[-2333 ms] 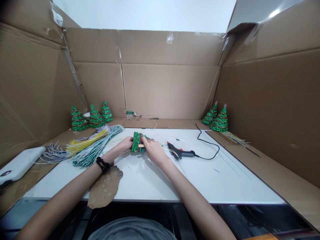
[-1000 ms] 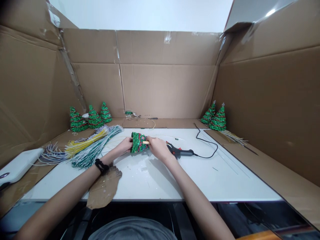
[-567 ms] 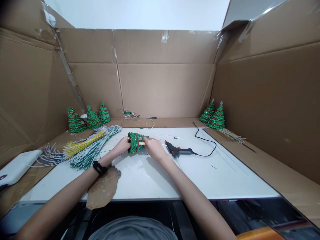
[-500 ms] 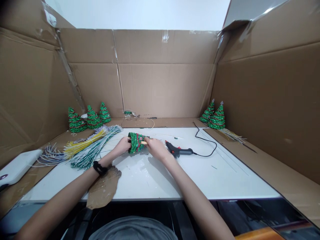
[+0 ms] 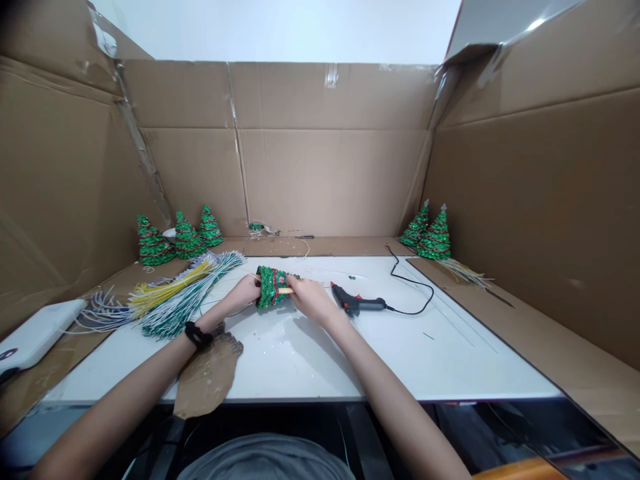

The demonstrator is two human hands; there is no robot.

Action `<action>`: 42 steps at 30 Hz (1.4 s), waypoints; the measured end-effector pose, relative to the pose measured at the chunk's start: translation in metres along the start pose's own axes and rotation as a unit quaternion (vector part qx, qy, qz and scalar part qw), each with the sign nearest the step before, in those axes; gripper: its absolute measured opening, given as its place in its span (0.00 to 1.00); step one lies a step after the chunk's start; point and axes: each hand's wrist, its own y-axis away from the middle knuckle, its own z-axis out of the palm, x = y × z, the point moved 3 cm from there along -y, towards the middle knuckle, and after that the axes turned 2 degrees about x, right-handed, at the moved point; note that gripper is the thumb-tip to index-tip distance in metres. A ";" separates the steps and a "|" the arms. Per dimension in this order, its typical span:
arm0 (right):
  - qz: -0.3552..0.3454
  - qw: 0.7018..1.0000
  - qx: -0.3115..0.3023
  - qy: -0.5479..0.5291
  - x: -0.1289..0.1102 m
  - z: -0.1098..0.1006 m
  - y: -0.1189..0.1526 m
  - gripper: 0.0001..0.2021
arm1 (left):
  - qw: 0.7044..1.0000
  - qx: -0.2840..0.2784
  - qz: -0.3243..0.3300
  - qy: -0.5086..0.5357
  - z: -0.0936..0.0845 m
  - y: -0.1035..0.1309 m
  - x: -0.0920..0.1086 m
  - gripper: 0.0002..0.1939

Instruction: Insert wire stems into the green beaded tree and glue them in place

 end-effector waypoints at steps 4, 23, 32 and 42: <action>0.014 1.000 0.008 0.011 0.000 0.004 -0.003 0.10 | 1.000 -0.015 -0.014 0.015 0.002 -0.003 -0.005 0.08; 0.028 0.998 0.038 -0.036 0.003 -0.001 -0.002 0.10 | 0.978 -0.208 0.025 -0.008 -0.027 0.007 0.026 0.07; 0.039 0.998 0.036 0.019 0.000 0.001 -0.004 0.11 | 0.952 -0.303 0.044 -0.007 -0.035 0.005 0.023 0.12; 0.022 0.999 0.019 0.017 0.004 -0.001 -0.006 0.10 | 0.982 -0.181 0.029 -0.041 -0.025 0.009 0.029 0.08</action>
